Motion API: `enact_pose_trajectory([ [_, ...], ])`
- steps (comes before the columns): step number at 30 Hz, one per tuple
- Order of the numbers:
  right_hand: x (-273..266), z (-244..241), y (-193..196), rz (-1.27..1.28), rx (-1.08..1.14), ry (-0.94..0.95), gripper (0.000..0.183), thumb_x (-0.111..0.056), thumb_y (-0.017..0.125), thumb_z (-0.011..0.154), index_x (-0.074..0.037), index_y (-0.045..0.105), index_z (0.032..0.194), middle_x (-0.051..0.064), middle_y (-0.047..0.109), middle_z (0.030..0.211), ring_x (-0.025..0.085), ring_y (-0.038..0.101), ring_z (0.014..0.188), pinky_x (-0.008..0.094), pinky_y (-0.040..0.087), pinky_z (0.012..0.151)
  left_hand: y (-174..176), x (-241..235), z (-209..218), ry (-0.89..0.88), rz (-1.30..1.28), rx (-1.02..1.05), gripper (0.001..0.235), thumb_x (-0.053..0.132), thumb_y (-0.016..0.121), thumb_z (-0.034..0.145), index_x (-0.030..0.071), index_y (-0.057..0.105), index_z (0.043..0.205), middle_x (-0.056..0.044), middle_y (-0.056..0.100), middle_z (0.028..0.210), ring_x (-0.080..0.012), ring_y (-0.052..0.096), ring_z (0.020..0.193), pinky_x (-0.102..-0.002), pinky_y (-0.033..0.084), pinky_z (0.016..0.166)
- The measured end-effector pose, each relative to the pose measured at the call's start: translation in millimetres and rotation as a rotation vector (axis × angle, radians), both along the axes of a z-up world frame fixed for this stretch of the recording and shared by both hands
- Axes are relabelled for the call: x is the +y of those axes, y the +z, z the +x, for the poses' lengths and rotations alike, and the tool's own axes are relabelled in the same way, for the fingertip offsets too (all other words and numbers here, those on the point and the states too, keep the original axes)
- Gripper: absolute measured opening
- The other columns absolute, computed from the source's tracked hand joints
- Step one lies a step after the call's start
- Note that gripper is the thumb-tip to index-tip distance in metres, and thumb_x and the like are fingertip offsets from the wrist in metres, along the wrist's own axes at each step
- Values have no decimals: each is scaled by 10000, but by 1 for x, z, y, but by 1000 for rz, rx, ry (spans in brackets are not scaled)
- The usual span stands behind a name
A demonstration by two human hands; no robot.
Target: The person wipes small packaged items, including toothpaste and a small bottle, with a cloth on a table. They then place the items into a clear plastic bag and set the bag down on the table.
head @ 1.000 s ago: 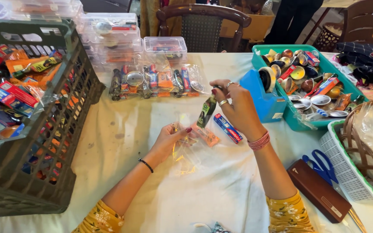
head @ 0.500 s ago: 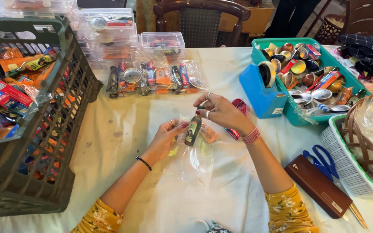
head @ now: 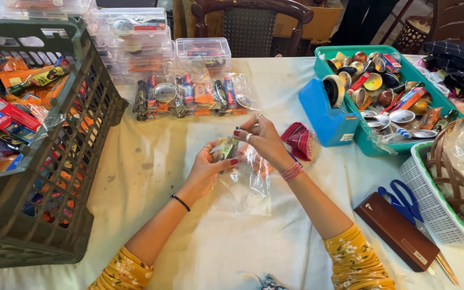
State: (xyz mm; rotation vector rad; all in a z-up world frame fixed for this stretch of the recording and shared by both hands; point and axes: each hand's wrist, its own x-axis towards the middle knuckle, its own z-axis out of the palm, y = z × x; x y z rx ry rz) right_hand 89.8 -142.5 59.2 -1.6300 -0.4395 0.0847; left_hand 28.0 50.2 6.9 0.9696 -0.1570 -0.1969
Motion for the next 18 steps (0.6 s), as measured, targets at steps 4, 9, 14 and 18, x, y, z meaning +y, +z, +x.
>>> enact_pose_trajectory([
  [4, -2, 1, -3, -60, -2, 4, 202, -146, 731, 951, -11, 583, 976, 49, 689, 910, 96, 645, 850, 254, 536, 735, -10, -2, 3, 65, 102, -40, 686, -63, 784, 826, -4, 439, 1416, -114, 740, 1104, -194, 718, 932, -349, 585, 830],
  [9, 1, -19, 23, -192, 181, 305, 109, -120, 682, 931, -27, 642, 970, 42, 679, 815, 81, 585, 665, 259, 465, 584, -5, -5, -1, 51, 100, -36, 783, -25, 774, 821, 68, 369, 1485, -102, 740, 1086, -177, 731, 930, -336, 620, 823],
  [14, 2, -9, 9, -270, 158, 214, 123, -137, 705, 910, -21, 671, 934, 44, 685, 769, 85, 568, 596, 265, 432, 507, -13, -3, 4, 51, 26, -5, 741, 47, 725, 883, 86, 337, 1513, -97, 740, 1069, -196, 739, 927, -346, 602, 799],
  [18, -16, 10, 3, -193, -116, 75, 126, -143, 719, 930, -20, 714, 955, -7, 697, 823, 13, 635, 731, 201, 524, 633, -14, 3, 11, -87, -126, 106, 597, 89, 666, 904, 9, 415, 1439, -63, 738, 1104, -181, 740, 932, -437, 647, 793],
])
